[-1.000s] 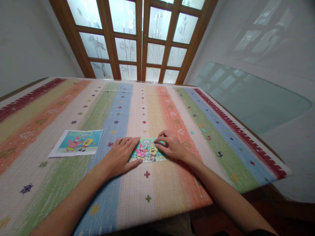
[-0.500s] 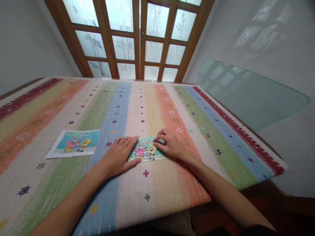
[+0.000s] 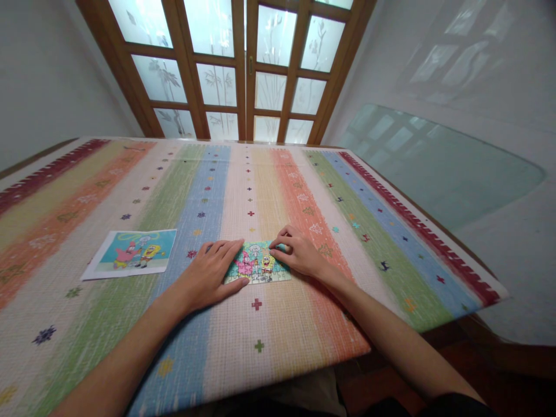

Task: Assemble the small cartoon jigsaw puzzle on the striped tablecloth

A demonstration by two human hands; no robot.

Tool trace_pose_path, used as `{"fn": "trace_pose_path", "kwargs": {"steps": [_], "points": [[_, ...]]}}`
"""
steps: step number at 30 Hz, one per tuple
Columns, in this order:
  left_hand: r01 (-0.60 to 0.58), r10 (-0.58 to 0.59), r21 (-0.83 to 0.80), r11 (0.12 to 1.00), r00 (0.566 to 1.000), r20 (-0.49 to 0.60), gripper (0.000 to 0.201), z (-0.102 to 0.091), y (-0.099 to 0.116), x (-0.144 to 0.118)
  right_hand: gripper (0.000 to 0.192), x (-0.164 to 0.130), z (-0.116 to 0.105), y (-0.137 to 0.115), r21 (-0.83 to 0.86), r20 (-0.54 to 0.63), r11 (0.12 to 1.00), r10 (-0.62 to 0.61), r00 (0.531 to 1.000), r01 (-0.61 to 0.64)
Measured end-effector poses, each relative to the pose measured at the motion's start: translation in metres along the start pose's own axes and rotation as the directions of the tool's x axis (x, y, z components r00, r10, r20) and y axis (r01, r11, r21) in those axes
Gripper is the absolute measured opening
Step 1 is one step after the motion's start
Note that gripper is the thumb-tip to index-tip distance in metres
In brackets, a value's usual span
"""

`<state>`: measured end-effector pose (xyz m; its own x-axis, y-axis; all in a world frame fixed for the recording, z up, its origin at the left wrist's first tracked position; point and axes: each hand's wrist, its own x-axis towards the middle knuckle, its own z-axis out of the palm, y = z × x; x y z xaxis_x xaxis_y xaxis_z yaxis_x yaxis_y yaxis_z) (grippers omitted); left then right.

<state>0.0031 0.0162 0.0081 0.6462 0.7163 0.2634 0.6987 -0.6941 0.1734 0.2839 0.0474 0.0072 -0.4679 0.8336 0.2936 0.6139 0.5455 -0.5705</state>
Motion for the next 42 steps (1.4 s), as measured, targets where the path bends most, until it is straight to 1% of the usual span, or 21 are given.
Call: {"fn": "trace_pose_path", "kwargs": {"steps": [2, 6, 8, 9, 10, 12, 14, 15, 18, 21, 24, 27, 29, 34, 37, 39, 42], "points": [[0.000, 0.001, -0.002, 1.000, 1.000, 0.002, 0.064, 0.000, -0.001, 0.000, 0.007, 0.000, 0.000, 0.000, 0.015, 0.010, 1.000, 0.003, 1.000, -0.003], [-0.008, 0.007, 0.021, 1.000, 1.000, 0.024, 0.064, 0.000, -0.003, -0.001, 0.014, 0.002, -0.006, 0.003, 0.112, 0.043, 0.992, 0.055, 0.998, -0.059], [-0.004, 0.003, 0.026, 1.000, 1.000, 0.030, 0.064, 0.001, -0.003, -0.001, 0.017, 0.004, -0.015, 0.010, 0.129, 0.011, 0.988, 0.080, 0.997, -0.081], [-0.003, 0.002, 0.025, 1.000, 1.000, 0.031, 0.064, 0.001, -0.003, -0.001, 0.017, 0.004, -0.021, 0.016, 0.110, -0.026, 0.990, 0.092, 0.995, -0.089], [-0.002, 0.001, 0.021, 1.000, 1.000, 0.030, 0.065, 0.002, -0.003, -0.001, 0.016, 0.003, -0.028, 0.022, 0.077, -0.086, 0.992, 0.109, 0.990, -0.102], [-0.001, 0.001, 0.011, 1.000, 1.000, 0.024, 0.065, 0.002, -0.003, -0.001, 0.014, 0.001, -0.046, 0.037, -0.059, -0.179, 0.983, 0.160, 0.971, -0.173], [-0.002, 0.002, 0.006, 1.000, 1.000, 0.017, 0.065, 0.001, -0.003, -0.001, 0.011, -0.003, -0.067, 0.054, -0.210, -0.226, 0.936, 0.236, 0.945, -0.284], [-0.004, 0.003, 0.008, 1.000, 1.000, 0.014, 0.064, 0.001, -0.003, -0.001, 0.011, -0.006, -0.077, 0.061, -0.255, -0.246, 0.905, 0.279, 0.928, -0.340], [-0.011, 0.011, 0.019, 1.000, 1.000, 0.003, 0.063, 0.000, -0.002, -0.001, 0.013, -0.015, -0.101, 0.080, -0.307, -0.284, 0.831, 0.384, 0.879, -0.463], [-0.015, 0.015, 0.012, 1.000, 1.000, -0.011, 0.062, 0.000, -0.002, -0.001, 0.011, -0.024, -0.115, 0.091, -0.293, -0.259, 0.779, 0.493, 0.830, -0.554], [-0.022, 0.022, 0.011, 1.000, 1.000, -0.021, 0.059, 0.001, -0.003, -0.002, 0.007, -0.029, -0.119, 0.093, -0.289, -0.234, 0.748, 0.550, 0.802, -0.597], [-0.031, 0.032, 0.026, 0.999, 0.999, -0.021, 0.057, 0.002, -0.004, -0.002, 0.005, -0.029, -0.118, 0.092, -0.294, -0.211, 0.717, 0.596, 0.775, -0.632], [-0.034, 0.034, 0.027, 0.999, 0.999, -0.024, 0.056, 0.003, -0.004, -0.002, 0.004, -0.028, -0.116, 0.091, -0.299, -0.197, 0.708, 0.611, 0.767, -0.640], [-0.032, 0.033, 0.034, 0.999, 0.999, -0.036, 0.058, 0.003, -0.004, -0.002, 0.004, -0.025, -0.113, 0.092, -0.264, -0.144, 0.755, 0.584, 0.799, -0.600], [-0.026, 0.027, 0.037, 0.999, 0.999, -0.027, 0.058, 0.002, -0.004, -0.002, 0.007, -0.024, -0.111, 0.094, -0.223, -0.106, 0.772, 0.588, 0.802, -0.595], [-0.017, 0.017, 0.022, 1.000, 1.000, -0.022, 0.058, 0.002, -0.003, -0.001, 0.008, -0.023, -0.110, 0.095, -0.197, -0.104, 0.786, 0.578, 0.809, -0.586], [-0.011, 0.010, -0.013, 1.000, 1.000, -0.029, 0.060, 0.000, -0.001, -0.001, 0.009, -0.024, -0.110, 0.096, -0.179, -0.135, 0.801, 0.555, 0.821, -0.571]]}}
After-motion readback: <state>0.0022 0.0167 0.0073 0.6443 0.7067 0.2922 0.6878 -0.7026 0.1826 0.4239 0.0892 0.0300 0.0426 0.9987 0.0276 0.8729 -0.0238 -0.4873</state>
